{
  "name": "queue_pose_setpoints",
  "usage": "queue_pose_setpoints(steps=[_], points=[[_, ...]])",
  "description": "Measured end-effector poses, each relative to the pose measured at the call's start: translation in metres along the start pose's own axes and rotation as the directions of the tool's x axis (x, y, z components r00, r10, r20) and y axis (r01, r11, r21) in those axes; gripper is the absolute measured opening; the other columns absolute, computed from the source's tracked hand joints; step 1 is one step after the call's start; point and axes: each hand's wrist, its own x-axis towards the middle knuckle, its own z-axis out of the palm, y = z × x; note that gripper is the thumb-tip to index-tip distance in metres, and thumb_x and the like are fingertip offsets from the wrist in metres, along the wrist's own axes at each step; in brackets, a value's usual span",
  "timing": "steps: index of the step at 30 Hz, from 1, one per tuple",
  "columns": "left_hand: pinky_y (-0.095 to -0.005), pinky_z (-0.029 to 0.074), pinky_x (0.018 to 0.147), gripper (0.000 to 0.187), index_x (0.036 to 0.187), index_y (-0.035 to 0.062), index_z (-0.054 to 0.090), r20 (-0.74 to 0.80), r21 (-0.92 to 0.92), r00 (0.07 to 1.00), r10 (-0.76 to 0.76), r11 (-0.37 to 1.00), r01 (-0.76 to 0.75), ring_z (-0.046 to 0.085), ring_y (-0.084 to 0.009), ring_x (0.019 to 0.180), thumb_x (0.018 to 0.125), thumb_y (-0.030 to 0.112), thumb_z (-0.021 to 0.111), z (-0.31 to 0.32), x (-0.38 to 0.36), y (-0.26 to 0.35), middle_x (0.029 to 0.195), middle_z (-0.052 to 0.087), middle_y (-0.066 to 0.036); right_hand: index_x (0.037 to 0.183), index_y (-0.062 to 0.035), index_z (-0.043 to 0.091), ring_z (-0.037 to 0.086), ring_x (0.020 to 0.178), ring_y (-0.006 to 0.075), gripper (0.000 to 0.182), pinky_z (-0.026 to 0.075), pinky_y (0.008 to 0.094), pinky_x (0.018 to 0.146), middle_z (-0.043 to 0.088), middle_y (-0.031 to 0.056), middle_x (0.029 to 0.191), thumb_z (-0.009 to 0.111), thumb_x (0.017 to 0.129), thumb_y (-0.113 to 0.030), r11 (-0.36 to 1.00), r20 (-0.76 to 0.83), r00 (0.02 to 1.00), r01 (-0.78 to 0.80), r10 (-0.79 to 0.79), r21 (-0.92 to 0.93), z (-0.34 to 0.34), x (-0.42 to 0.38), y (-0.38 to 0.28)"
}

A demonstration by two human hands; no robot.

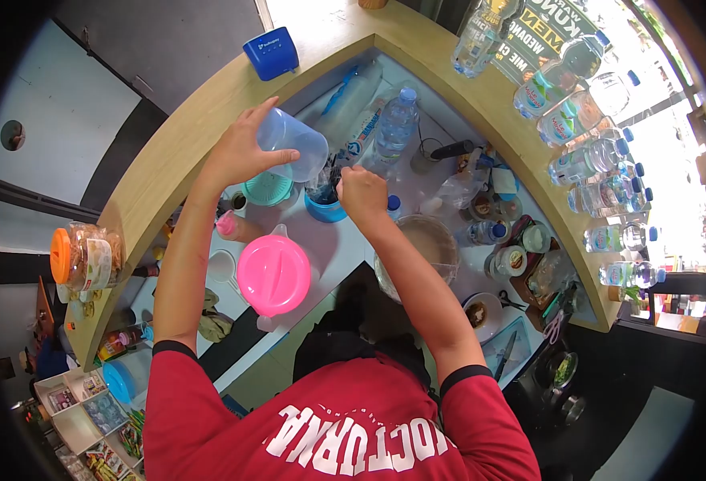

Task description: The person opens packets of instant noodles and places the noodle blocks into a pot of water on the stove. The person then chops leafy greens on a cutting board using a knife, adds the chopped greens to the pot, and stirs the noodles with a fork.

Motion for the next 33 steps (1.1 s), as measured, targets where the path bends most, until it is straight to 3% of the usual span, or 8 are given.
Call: queue_pose_setpoints(steps=[8, 11, 14, 16, 21, 25, 31, 33], points=[[-0.0453, 0.047, 0.113, 0.106, 0.157, 0.0041, 0.047, 0.023, -0.004, 1.0, 0.01, 1.0, -0.01, 0.058, -0.0398, 0.136, 0.074, 0.056, 0.087, 0.028, 0.035, -0.018, 0.148, 0.057, -0.028, 0.084, -0.0035, 0.069, 0.076, 0.074, 0.0319, 0.01, 0.059, 0.0418, 0.072, 0.076, 0.0161, 0.084, 0.074, 0.083, -0.012, 0.929, -0.057, 0.989, -0.108, 0.136, 0.355, -0.027, -0.011, -0.01], [-0.0451, 0.048, 0.112, 0.106, 0.155, 0.0049, 0.051, 0.065, 0.022, 0.998, -0.002, 1.0, 0.0, 0.059, -0.0381, 0.135, 0.072, 0.061, 0.085, 0.038, 0.046, -0.023, 0.146, 0.059, -0.026, 0.087, -0.0007, 0.065, 0.078, 0.073, 0.0231, 0.008, 0.06, 0.0348, 0.072, 0.078, 0.0148, 0.084, 0.072, 0.086, -0.005, 0.832, -0.247, 0.955, 0.0, 0.165, 0.555, -0.034, -0.017, -0.013], [-0.0453, 0.048, 0.112, 0.105, 0.155, 0.0058, 0.051, 0.166, 0.029, 0.986, -0.018, 0.999, 0.013, 0.058, -0.0379, 0.136, 0.072, 0.062, 0.084, 0.043, 0.049, -0.019, 0.146, 0.059, -0.026, 0.089, 0.0007, 0.06, 0.078, 0.076, 0.0196, 0.009, 0.061, 0.0322, 0.069, 0.079, 0.0159, 0.089, 0.069, 0.088, 0.002, 0.642, -0.288, 0.913, 0.038, 0.289, 0.766, -0.045, -0.021, -0.015], [-0.0451, 0.048, 0.112, 0.104, 0.155, 0.0067, 0.052, 0.266, 0.029, 0.964, -0.007, 1.0, -0.001, 0.058, -0.0379, 0.135, 0.072, 0.062, 0.084, 0.046, 0.049, -0.016, 0.146, 0.06, -0.025, 0.088, 0.0004, 0.059, 0.076, 0.079, 0.0158, 0.009, 0.06, 0.0295, 0.07, 0.079, 0.0142, 0.089, 0.066, 0.092, 0.003, 0.566, -0.321, 0.879, 0.072, 0.353, 0.821, -0.062, -0.023, -0.013], [-0.0454, 0.05, 0.108, 0.101, 0.152, 0.0092, 0.055, 0.236, 0.045, 0.97, 0.06, 0.996, -0.072, 0.06, -0.0378, 0.131, 0.071, 0.06, 0.085, 0.063, 0.044, -0.008, 0.141, 0.063, -0.023, 0.097, -0.0006, 0.056, 0.073, 0.082, 0.0125, 0.005, 0.058, 0.0259, 0.075, 0.077, 0.0124, 0.091, 0.06, 0.099, 0.001, 0.353, -0.301, 0.828, 0.135, 0.474, 0.926, -0.097, -0.032, -0.001], [-0.0469, 0.052, 0.105, 0.096, 0.149, 0.0109, 0.058, 0.231, 0.077, 0.968, 0.096, 0.99, -0.117, 0.062, -0.0374, 0.127, 0.07, 0.058, 0.086, 0.068, 0.038, 0.005, 0.135, 0.064, -0.022, 0.107, -0.0021, 0.052, 0.064, 0.068, 0.0095, 0.006, 0.056, 0.025, 0.07, 0.063, 0.0037, 0.084, 0.055, 0.106, -0.006, 0.244, -0.358, 0.839, 0.277, 0.41, 0.929, -0.112, -0.041, -0.002], [-0.0494, 0.053, 0.102, 0.096, 0.149, 0.0121, 0.053, 0.299, 0.243, 0.953, 0.042, 0.963, -0.118, 0.059, -0.0401, 0.126, 0.07, 0.051, 0.09, 0.079, 0.014, 0.037, 0.14, 0.057, -0.021, 0.108, -0.0041, 0.052, 0.056, 0.068, 0.0078, 0.013, 0.05, 0.0241, 0.065, 0.057, 0.0013, 0.082, 0.054, 0.11, -0.016, 0.219, -0.029, 0.896, -0.077, 0.443, 0.973, -0.12, -0.078, -0.018], [-0.0499, 0.054, 0.102, 0.098, 0.151, 0.0123, 0.049, 0.269, 0.301, 0.961, 0.056, 0.943, -0.139, 0.058, -0.0416, 0.126, 0.07, 0.049, 0.091, 0.092, 0.007, 0.039, 0.142, 0.055, -0.022, 0.111, -0.0031, 0.054, 0.056, 0.07, 0.0071, 0.014, 0.047, 0.0235, 0.064, 0.058, -0.0004, 0.083, 0.057, 0.109, -0.017, 0.364, -0.031, 0.909, -0.136, 0.416, 0.922, -0.101, -0.091, -0.011]])
